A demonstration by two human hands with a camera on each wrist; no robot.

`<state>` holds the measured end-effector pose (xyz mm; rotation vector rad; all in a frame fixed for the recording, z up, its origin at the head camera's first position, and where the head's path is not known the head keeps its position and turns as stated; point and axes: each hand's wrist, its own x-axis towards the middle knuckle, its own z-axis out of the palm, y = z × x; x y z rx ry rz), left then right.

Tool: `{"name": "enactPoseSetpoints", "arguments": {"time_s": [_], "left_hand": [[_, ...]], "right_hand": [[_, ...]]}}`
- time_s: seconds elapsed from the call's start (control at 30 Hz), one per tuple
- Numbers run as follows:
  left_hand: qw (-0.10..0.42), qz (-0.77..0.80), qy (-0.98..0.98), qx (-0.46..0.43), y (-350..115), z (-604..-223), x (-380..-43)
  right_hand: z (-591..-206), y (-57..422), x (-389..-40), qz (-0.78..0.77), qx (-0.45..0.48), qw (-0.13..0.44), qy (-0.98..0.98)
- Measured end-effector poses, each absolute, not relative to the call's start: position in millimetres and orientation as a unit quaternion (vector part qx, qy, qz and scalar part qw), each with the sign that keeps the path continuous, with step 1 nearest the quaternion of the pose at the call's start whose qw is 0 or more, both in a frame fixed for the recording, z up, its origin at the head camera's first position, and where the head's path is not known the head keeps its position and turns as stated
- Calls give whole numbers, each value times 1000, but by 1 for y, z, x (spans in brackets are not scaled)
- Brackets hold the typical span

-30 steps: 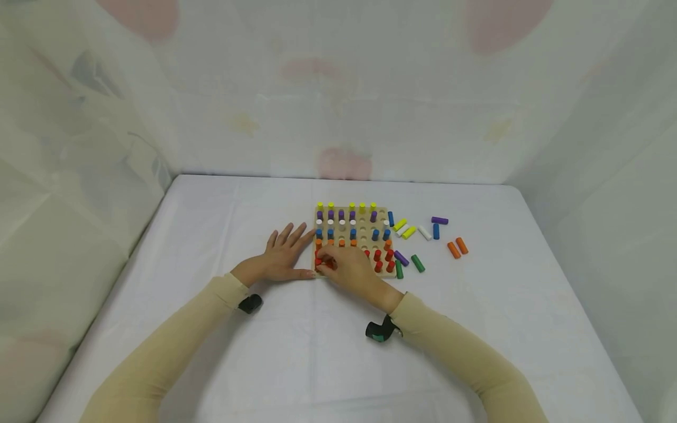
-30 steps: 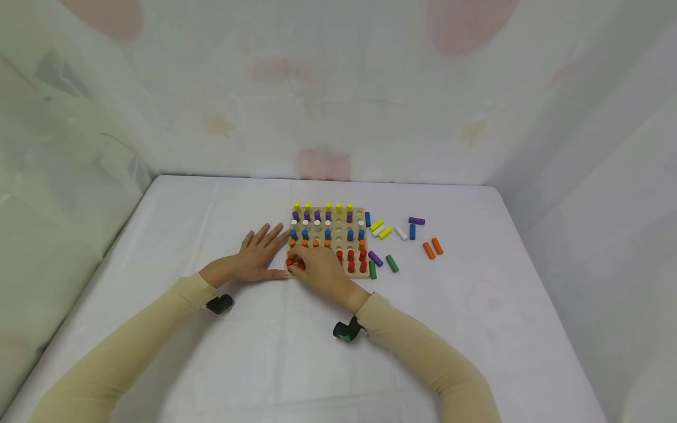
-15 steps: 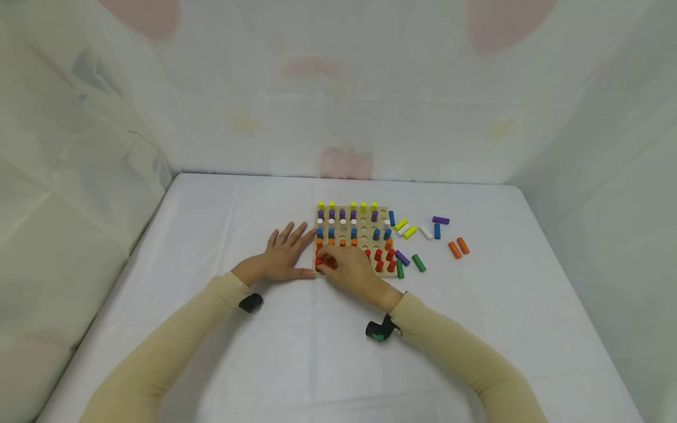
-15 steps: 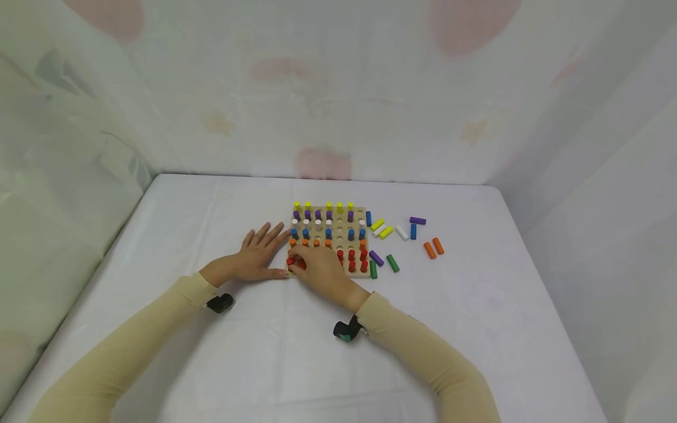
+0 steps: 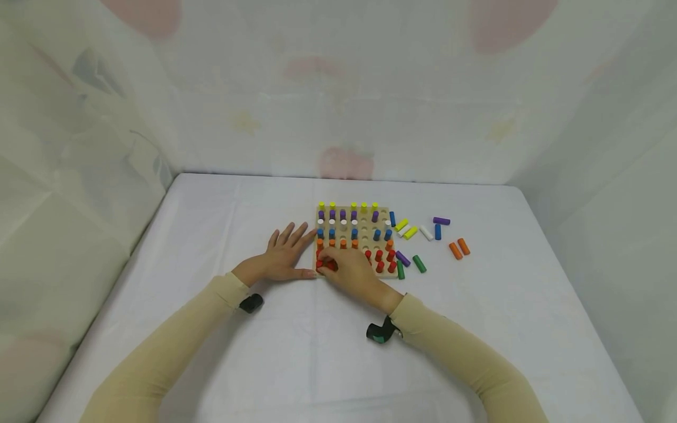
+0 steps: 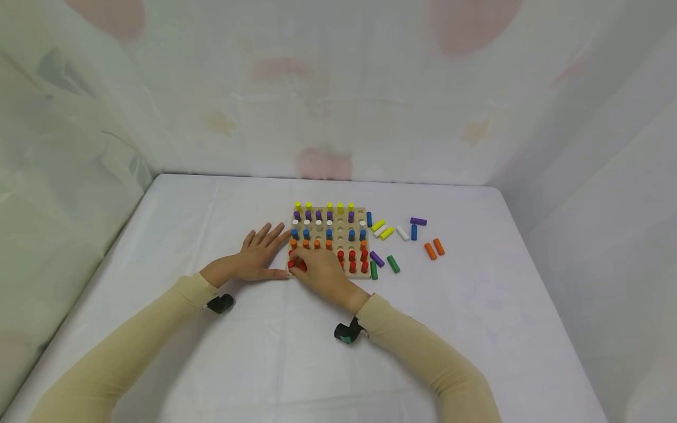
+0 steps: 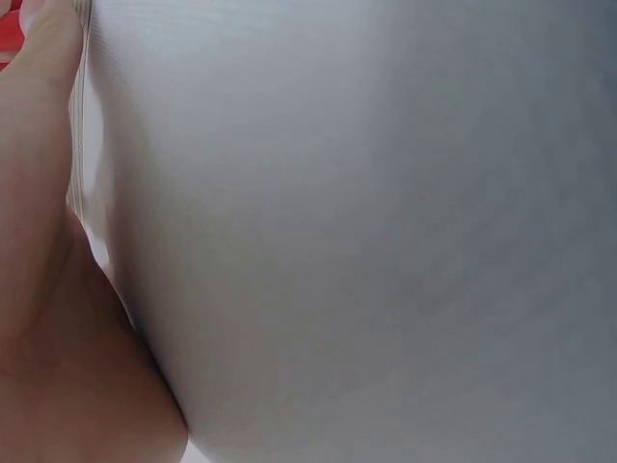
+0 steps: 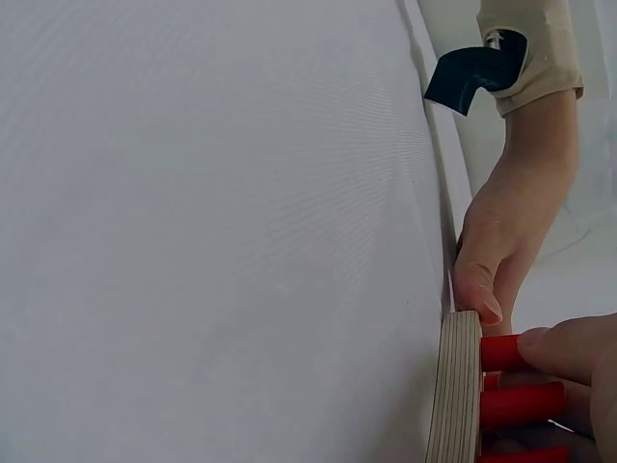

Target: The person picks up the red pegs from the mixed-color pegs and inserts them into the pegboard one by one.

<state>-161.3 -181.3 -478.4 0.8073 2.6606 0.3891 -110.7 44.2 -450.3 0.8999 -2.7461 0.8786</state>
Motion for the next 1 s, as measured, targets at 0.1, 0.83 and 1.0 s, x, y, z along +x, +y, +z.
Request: {"name": "enactPoseSetpoints", "arguments": {"time_s": [0.1, 0.83, 1.0], "left_hand": [[161, 134, 936, 284, -181, -479, -162], [158, 120, 941, 276, -188, -455, -159], [113, 122, 947, 274, -193, -445, -158]], "right_hand": [[-451, 44, -110, 287, 296, 62, -909], [-425, 74, -105, 310, 284, 61, -905], [-414, 107, -108, 297, 281, 108, -906]]}}
